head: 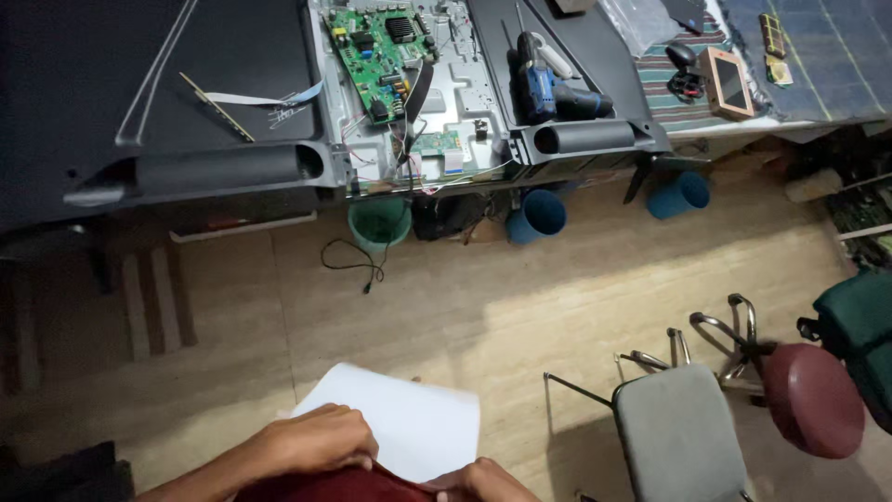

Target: The person unrolls a protective sheet and places it on a disassembled TV chassis. They then connect a ribbon cable and power adapter to a small screen, plug it into a power strip, and place a plastic bag on a shelf.

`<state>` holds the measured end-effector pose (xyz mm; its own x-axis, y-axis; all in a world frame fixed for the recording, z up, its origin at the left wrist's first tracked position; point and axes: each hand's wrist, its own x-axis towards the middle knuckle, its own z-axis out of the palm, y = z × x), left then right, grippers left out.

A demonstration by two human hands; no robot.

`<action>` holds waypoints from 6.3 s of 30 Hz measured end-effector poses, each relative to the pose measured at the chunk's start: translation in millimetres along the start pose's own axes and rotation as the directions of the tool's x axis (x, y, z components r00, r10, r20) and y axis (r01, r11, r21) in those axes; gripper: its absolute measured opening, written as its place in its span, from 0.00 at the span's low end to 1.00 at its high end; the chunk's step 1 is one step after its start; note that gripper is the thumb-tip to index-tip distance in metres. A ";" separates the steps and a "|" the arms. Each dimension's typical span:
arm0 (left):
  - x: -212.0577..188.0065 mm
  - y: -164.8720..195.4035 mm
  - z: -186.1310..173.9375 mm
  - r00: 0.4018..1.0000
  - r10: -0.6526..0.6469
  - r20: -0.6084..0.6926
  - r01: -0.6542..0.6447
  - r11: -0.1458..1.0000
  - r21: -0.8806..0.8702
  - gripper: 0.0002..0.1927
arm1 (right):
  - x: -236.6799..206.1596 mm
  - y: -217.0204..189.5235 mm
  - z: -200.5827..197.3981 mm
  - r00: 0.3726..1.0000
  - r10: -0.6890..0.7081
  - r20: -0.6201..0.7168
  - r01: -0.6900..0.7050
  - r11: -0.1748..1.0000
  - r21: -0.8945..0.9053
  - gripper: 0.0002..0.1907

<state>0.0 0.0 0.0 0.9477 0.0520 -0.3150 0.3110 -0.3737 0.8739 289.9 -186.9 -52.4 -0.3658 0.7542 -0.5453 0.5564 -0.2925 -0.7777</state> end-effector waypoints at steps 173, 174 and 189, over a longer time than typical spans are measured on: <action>238.2 -21.3 -23.0 0.585 0.150 -0.797 0.408 0.795 0.449 0.07 | 52.7 66.1 -196.1 0.550 -0.602 -0.579 -0.035 0.676 -0.736 0.41; 236.2 -12.6 -23.1 0.609 0.133 -0.782 0.441 0.762 0.474 0.07 | 59.2 62.8 -198.4 0.559 -0.633 -0.536 -0.013 0.640 -0.768 0.40; 199.4 -94.4 59.2 -0.276 -0.754 -0.597 -0.097 0.640 -0.763 0.50 | 27.4 102.4 -260.9 0.812 -0.150 -0.564 0.493 0.692 0.527 0.11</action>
<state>155.3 -9.2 -167.2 -0.4526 0.8199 -0.3507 0.1617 0.4622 0.8719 531.4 -42.8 -65.4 0.0399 0.9878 -0.1503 -0.1884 -0.1403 -0.9720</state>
